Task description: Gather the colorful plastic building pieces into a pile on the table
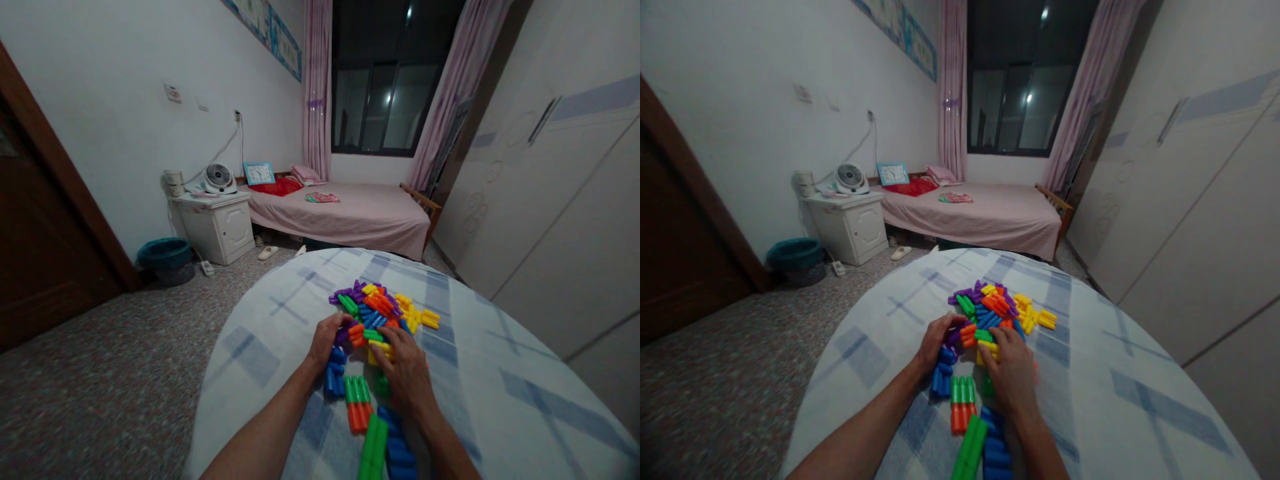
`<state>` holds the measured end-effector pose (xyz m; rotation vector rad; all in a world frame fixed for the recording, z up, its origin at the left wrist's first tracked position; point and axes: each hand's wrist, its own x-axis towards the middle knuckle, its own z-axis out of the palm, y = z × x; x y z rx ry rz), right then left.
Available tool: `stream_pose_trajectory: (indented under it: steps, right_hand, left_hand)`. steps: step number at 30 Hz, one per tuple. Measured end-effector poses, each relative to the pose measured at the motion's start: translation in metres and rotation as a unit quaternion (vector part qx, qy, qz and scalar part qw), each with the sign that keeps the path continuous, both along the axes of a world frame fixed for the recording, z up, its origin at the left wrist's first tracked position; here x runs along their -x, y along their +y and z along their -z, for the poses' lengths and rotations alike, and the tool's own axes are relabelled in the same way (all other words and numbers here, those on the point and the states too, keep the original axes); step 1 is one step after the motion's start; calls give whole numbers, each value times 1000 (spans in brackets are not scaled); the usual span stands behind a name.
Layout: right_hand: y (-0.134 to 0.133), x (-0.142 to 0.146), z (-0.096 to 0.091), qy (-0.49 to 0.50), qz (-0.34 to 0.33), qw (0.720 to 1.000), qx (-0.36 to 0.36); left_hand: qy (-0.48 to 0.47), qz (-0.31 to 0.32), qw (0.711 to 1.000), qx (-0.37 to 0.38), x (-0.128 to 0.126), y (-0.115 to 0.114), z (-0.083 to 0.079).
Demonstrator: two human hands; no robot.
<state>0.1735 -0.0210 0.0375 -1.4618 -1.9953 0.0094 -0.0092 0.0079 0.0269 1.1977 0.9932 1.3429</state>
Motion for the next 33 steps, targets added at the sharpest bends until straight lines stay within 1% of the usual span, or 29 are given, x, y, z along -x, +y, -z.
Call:
stream_pose_trajectory:
  steps: [2,5,7,9,11,12,14,15,16,18,19,20,21,22,23,25,26,27,29,31,33]
  right_hand:
    - [6,-10,8,31,44,999,-4]
    - [10,-19,16,54,95,994,-10]
    - [11,-23,20,52,109,993,-14]
    - [12,-24,22,43,108,993,-19]
    - [11,-22,16,28,115,993,-31]
    - [9,-20,10,18,124,991,-40]
    - [-1,-14,-12,-2,124,991,-56]
    - [-8,-9,-25,-11,104,993,-57]
    - [-18,-4,-38,-19,57,997,-47]
    - [-44,10,-56,-54,-71,996,-20]
    - [-57,17,-59,-82,-132,988,-13]
    - [-71,24,-56,-104,-189,976,-14]
    - [-84,30,-48,-124,-244,961,-28]
    - [-95,34,-36,-146,-295,942,-63]
    - [-104,37,-22,-162,-319,928,-105]
    - [-116,36,4,-197,-338,909,-144]
    - [-118,33,13,-211,-339,906,-143]
    - [-119,30,17,-222,-340,905,-130]
    - [-115,21,14,-232,-342,907,-75]
    - [-106,14,4,-228,-328,917,-19]
    - [-94,10,-4,-213,-295,931,1]
  left_hand:
    - [65,0,997,-40,-2,-2,-1]
    - [147,16,983,-108,-5,-3,3]
    - [194,29,970,-142,-7,-3,8]
    - [222,29,963,-148,-8,-1,12]
    - [235,13,962,-138,-9,0,14]
    - [237,5,963,-131,-9,0,14]
    - [234,-5,965,-120,-9,1,13]
    - [229,-6,966,-117,-9,1,13]
    - [221,-5,968,-115,-9,1,12]
    - [203,-2,973,-109,-8,1,13]
    - [194,-2,975,-105,-8,1,13]
    - [185,-2,977,-101,-8,1,13]
    - [178,-3,979,-99,-8,1,13]
    - [171,-4,980,-98,-8,1,14]
    - [167,-5,981,-99,-8,1,14]
    - [168,-9,980,-104,-8,1,13]
    - [172,-10,979,-106,-9,1,13]
    - [177,-11,978,-107,-9,1,13]
    - [184,-11,977,-107,-9,0,12]
    - [187,-9,977,-107,-9,-1,11]
    - [185,-7,977,-109,-9,-1,10]
